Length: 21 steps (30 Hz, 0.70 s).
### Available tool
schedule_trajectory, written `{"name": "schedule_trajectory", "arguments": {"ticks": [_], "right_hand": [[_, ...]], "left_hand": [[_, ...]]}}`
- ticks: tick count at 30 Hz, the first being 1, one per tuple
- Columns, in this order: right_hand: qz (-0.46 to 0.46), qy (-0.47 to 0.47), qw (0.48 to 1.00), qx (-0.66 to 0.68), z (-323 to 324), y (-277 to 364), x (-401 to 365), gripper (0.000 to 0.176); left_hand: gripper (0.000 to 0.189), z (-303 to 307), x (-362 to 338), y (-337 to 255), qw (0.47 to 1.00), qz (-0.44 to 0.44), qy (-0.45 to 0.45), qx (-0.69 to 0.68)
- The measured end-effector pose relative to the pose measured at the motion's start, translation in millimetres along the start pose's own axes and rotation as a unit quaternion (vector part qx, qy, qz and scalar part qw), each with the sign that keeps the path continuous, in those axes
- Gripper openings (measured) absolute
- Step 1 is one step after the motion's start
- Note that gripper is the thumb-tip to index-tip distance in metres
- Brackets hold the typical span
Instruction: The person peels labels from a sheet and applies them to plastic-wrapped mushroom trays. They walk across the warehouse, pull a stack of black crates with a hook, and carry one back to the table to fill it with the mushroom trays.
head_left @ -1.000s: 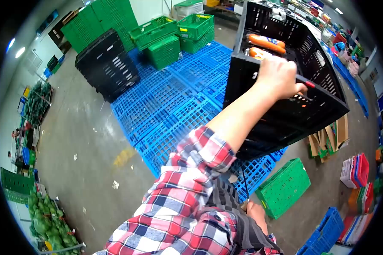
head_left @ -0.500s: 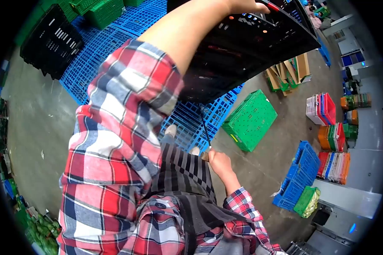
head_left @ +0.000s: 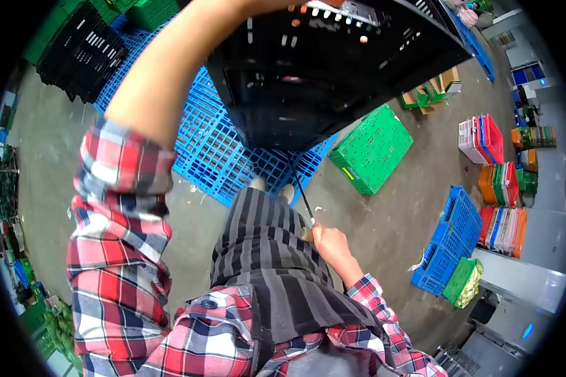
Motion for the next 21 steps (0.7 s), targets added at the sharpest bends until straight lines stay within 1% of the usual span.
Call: {"name": "schedule_trajectory", "arguments": {"ticks": [1,5,6,7,8,10,11,13,14,16,18,19,20,21], "right_hand": [[0.002,-0.002,1.000,0.007,-4,-1,-10,0.051],[-0.023,0.030,0.999,-0.022,-24,5,-44,0.051],[-0.016,0.023,0.999,-0.021,-34,4,-51,0.053],[-0.019,0.023,0.999,-0.019,-39,6,-60,0.053],[-0.019,0.019,0.999,-0.017,-41,9,-68,0.053],[-0.008,0.019,1.000,-0.018,-50,10,-85,0.052],[-0.002,0.018,1.000,-0.026,-58,8,-94,0.051],[0.016,0.016,0.999,-0.045,-70,1,-109,0.049],[0.023,0.017,0.999,-0.040,-76,-3,-114,0.048],[0.020,0.011,1.000,-0.007,-111,-9,-138,0.045],[0.030,-0.019,0.999,0.016,-130,0,-153,0.045],[0.033,-0.035,0.998,0.027,-142,3,-160,0.044],[0.021,-0.038,0.999,0.012,-158,1,-166,0.042],[0.026,-0.059,0.998,0.012,-173,1,-170,0.040]], "left_hand": [[0.039,9,-13,-11,1.000,0.019,0.005,-0.011],[0.032,26,-62,-38,0.994,-0.068,-0.080,-0.040],[0.033,32,-73,-46,0.994,-0.051,-0.090,-0.014],[0.034,34,-84,-49,0.991,-0.068,-0.105,-0.044],[0.034,38,-94,-52,0.983,-0.097,-0.142,-0.055],[0.045,39,-116,-68,0.986,-0.070,-0.129,0.076],[0.044,46,-127,-74,0.984,-0.089,-0.139,0.068],[0.046,56,-147,-83,0.987,-0.097,-0.105,0.075],[0.046,62,-156,-88,0.986,-0.110,-0.102,0.068],[0.045,70,-181,-102,0.984,-0.132,-0.110,0.045],[0.044,75,-192,-107,0.981,-0.151,-0.120,0.025],[0.039,78,-200,-107,0.988,-0.125,-0.066,0.064],[0.036,77,-201,-105,0.985,-0.146,-0.076,0.053],[0.036,77,-205,-104,0.985,-0.144,-0.076,0.055]]}}
Point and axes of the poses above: each hand's wrist, its own x-axis towards the middle knuckle, its own z-axis out of the back of the hand, y = z × x, the point moved 2 cm from there along x, towards the middle knuckle, and after that the axes turned 11 degrees about y, right-handed, at the moved point
